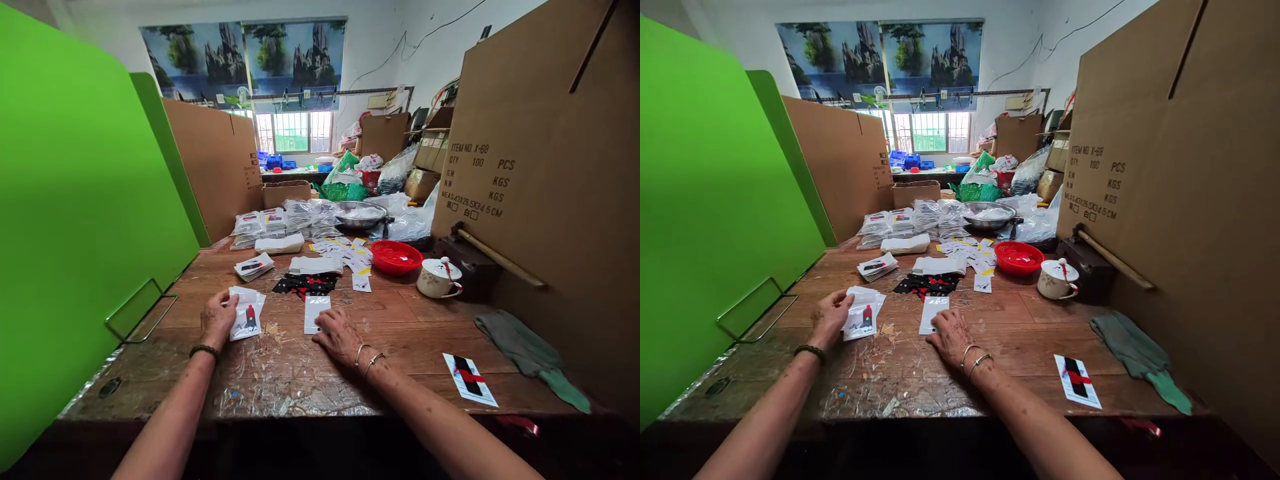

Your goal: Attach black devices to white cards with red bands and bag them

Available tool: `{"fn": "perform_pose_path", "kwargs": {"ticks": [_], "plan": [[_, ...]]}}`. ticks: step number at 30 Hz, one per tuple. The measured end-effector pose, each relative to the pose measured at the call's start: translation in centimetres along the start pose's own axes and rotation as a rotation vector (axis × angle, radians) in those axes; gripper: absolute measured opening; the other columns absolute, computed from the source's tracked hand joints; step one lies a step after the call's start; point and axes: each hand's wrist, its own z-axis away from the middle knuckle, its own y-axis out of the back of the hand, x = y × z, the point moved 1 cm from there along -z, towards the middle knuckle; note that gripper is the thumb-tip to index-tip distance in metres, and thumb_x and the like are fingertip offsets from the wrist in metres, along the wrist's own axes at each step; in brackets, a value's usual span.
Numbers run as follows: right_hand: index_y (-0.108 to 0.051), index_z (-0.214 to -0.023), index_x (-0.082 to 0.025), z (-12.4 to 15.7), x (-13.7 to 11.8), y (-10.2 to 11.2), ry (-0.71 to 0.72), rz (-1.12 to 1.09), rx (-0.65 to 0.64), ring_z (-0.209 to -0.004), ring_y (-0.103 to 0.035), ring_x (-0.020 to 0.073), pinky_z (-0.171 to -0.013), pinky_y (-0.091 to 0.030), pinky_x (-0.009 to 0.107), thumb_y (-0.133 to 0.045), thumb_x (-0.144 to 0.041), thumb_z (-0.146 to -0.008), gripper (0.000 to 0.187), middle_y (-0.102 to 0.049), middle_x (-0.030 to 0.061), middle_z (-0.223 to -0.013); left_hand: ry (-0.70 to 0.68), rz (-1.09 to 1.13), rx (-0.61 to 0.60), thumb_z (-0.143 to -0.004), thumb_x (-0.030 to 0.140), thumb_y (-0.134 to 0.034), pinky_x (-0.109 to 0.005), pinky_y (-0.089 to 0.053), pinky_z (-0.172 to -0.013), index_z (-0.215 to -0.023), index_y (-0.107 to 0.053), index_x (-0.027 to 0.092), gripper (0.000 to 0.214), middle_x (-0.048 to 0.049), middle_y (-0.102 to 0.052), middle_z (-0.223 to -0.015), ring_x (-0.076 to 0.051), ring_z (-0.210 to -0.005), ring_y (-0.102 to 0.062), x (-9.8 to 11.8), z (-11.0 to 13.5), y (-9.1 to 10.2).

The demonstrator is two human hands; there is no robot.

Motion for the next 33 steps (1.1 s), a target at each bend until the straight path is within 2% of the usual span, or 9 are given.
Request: {"fn": "perform_pose_path", "kwargs": {"ticks": [3, 6, 10, 13, 15, 18, 22, 28, 33], "plan": [[-0.064, -0.088, -0.019, 0.2, -0.3, -0.6, 0.007, 0.151, -0.061, -0.095, -0.05, 0.0254, -0.081, -0.039, 0.036, -0.055, -0.023, -0.09, 0.01, -0.065, 0.0106, -0.095, -0.205, -0.136, 0.082, -0.07, 0.031, -0.063, -0.047, -0.036, -0.1, -0.094, -0.068, 0.018, 0.028, -0.0148, -0.063, -0.114, -0.033, -0.113, -0.052, 1.1, 1.7, -1.0], [-0.063, -0.081, -0.018, 0.4, -0.3, -0.2, 0.009, 0.134, -0.077, -0.093, -0.051, 0.024, -0.078, -0.038, 0.034, -0.049, -0.018, -0.092, 0.017, -0.065, 0.0114, -0.094, -0.339, -0.002, -0.098, -0.07, 0.023, -0.061, -0.046, -0.038, -0.1, -0.08, -0.069, 0.021, 0.013, -0.0115, -0.066, -0.1, -0.031, -0.103, -0.057, 2.5, 5.4, -3.1], [-0.058, -0.07, -0.018, 1.4, -0.6, 1.5, -0.129, -0.305, -0.057, -0.076, -0.052, 0.0178, -0.069, -0.039, 0.029, -0.052, -0.026, -0.09, 0.022, -0.062, 0.0044, -0.077, -0.35, 0.45, -0.394, -0.057, 0.006, -0.068, -0.043, -0.027, -0.11, -0.078, -0.073, 0.025, 0.029, -0.0085, -0.068, -0.108, -0.03, -0.116, -0.051, 4.3, 9.9, -5.0], [-0.055, -0.071, -0.019, 3.3, -1.3, 3.5, -0.322, -0.768, -0.162, -0.059, -0.046, 0.0126, -0.056, -0.036, 0.025, -0.053, -0.042, -0.088, 0.029, -0.054, -0.0014, -0.066, -0.204, 0.631, -0.576, -0.055, 0.009, -0.076, -0.039, -0.029, -0.106, -0.062, -0.07, 0.026, 0.019, -0.0069, -0.069, -0.081, -0.027, -0.101, -0.055, 5.8, 11.9, -5.0], [-0.058, -0.083, -0.02, 4.6, -2.0, 4.8, -0.39, -0.946, -0.181, -0.059, -0.047, 0.012, -0.054, -0.037, 0.024, -0.057, -0.047, -0.084, 0.028, -0.056, -0.0014, -0.072, -0.162, 0.514, -0.687, -0.062, 0.018, -0.074, -0.035, -0.038, -0.09, -0.053, -0.065, 0.024, 0.014, -0.0028, -0.061, -0.061, -0.022, -0.077, -0.055, 6.8, 12.6, -4.7], [-0.06, -0.097, -0.021, 6.1, -2.7, 6.2, -0.355, -0.897, -0.057, -0.069, -0.052, 0.0135, -0.059, -0.04, 0.024, -0.066, -0.039, -0.078, 0.027, -0.061, 0.0001, -0.084, -0.252, 0.208, -0.808, -0.075, 0.03, -0.061, -0.028, -0.037, -0.064, -0.057, -0.063, 0.02, 0.021, 0.0007, -0.056, -0.057, -0.016, -0.06, -0.046, 8.1, 13.4, -4.2], [-0.061, -0.076, -0.018, 6.8, -2.7, 6.6, -0.336, -0.774, 0.08, -0.064, -0.047, 0.0121, -0.059, -0.036, 0.024, -0.056, -0.034, -0.083, 0.018, -0.055, -0.0017, -0.068, -0.375, 0.058, -0.92, -0.083, 0.033, -0.051, -0.026, -0.035, -0.06, -0.073, -0.066, 0.017, 0.023, 0.0002, -0.061, -0.068, -0.015, -0.064, -0.05, 9.0, 13.9, -3.7], [-0.064, -0.068, -0.016, 7.0, -2.2, 7.0, -0.43, -0.845, 0.042, -0.058, -0.043, 0.0113, -0.056, -0.031, 0.025, -0.06, -0.035, -0.075, 0.021, -0.052, -0.0024, -0.059, -0.614, -0.071, -0.819, -0.087, 0.027, -0.052, -0.029, -0.04, -0.069, -0.072, -0.065, 0.019, 0.021, -0.0013, -0.061, -0.073, -0.016, -0.071, -0.054, 9.9, 13.3, -2.7], [-0.06, -0.065, -0.017, 7.1, -2.9, 7.4, -0.398, -0.736, 0.251, -0.059, -0.045, 0.0124, -0.057, -0.033, 0.025, -0.06, -0.036, -0.077, 0.022, -0.053, -0.0015, -0.06, -0.743, -0.019, -0.328, -0.082, 0.021, -0.061, -0.043, -0.037, -0.093, -0.09, -0.069, 0.022, 0.012, -0.0057, -0.064, -0.091, -0.023, -0.092, -0.057, 9.9, 14.1, -3.3]]}}
